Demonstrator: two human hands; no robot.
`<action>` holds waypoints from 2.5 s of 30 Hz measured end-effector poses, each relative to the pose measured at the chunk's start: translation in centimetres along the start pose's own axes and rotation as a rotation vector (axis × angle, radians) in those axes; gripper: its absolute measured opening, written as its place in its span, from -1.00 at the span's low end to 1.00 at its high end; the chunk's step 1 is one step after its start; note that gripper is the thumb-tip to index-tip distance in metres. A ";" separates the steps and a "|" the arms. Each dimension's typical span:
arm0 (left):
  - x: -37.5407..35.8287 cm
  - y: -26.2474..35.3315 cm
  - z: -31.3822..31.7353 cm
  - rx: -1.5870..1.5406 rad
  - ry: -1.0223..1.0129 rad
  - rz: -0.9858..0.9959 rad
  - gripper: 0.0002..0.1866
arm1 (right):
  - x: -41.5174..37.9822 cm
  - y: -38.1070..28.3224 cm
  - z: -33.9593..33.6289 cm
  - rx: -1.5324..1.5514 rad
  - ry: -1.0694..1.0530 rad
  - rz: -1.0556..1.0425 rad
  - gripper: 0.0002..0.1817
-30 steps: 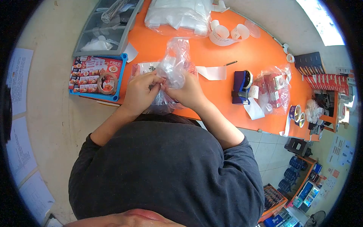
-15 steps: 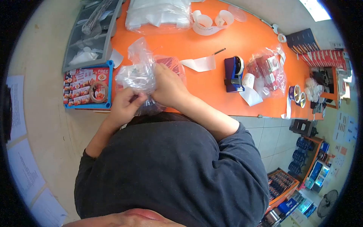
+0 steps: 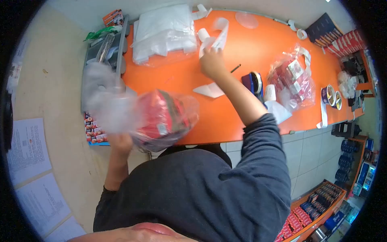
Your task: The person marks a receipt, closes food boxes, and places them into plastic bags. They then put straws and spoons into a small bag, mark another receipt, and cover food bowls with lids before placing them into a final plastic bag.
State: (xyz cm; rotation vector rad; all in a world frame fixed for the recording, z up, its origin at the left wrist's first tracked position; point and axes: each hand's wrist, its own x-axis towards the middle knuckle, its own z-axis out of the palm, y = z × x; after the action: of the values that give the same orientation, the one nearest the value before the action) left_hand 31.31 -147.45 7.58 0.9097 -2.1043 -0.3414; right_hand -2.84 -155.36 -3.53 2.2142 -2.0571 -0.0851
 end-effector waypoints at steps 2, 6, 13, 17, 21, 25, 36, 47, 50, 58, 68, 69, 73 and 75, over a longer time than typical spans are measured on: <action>0.8 -0.3 -2.7 -0.040 0.127 -0.100 -0.83 | -4.5 -4.8 -1.0 0.098 -0.205 -0.234 -0.75; 4.3 2.7 -5.9 -0.292 0.309 -0.207 -0.84 | -14.1 -12.2 -2.5 0.669 -0.738 -0.626 -0.76; 7.1 -0.4 -0.5 0.142 0.003 0.012 -0.79 | -14.5 -18.6 6.0 0.786 -0.114 -1.008 -0.78; 6.0 -4.3 7.6 0.143 0.006 0.097 -0.78 | -13.4 -19.2 5.9 0.739 -0.177 -0.986 -0.76; 7.2 -2.0 8.3 0.398 -0.213 -0.100 -0.71 | -16.8 -14.4 3.5 0.910 0.315 -0.790 -0.73; 5.1 1.9 9.0 0.764 0.183 0.078 -0.54 | -23.7 -1.0 -1.3 1.091 0.537 -0.397 -0.73; -7.2 27.0 35.1 -0.180 -0.520 -0.174 -0.52 | -27.0 27.1 -3.5 0.486 0.582 0.651 0.18; -2.7 24.7 44.5 -0.658 -0.391 -1.229 -0.47 | -25.7 35.1 2.6 0.776 0.380 0.085 -0.79; -3.0 24.3 47.5 -0.580 -0.247 -1.174 -0.57 | -25.2 37.3 2.9 0.865 0.306 -0.009 -0.79; -1.4 26.7 43.9 -0.349 0.025 -0.850 -0.61 | -30.7 36.5 3.2 1.397 0.414 0.210 -0.20; -5.6 4.1 17.6 -0.395 1.104 -0.998 -0.35 | -32.1 37.0 -1.8 0.964 0.557 0.153 -0.19; -6.2 2.9 15.8 -0.645 1.061 -0.985 -0.30 | -31.7 36.6 -2.6 0.931 0.544 0.146 -0.20; -7.3 -3.1 14.5 -0.896 0.822 -1.117 -0.21 | -31.5 34.3 -3.2 0.808 0.513 0.211 -0.28; -8.1 -5.4 16.7 -0.917 0.742 -1.099 -0.24 | -32.2 33.7 -2.4 0.797 0.460 0.307 -0.32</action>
State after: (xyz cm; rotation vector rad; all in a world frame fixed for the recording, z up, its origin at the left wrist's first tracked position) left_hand 24.59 -146.61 -10.49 1.2318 -0.4822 -1.1712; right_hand -38.31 -125.58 1.81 1.8970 -2.3298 1.3373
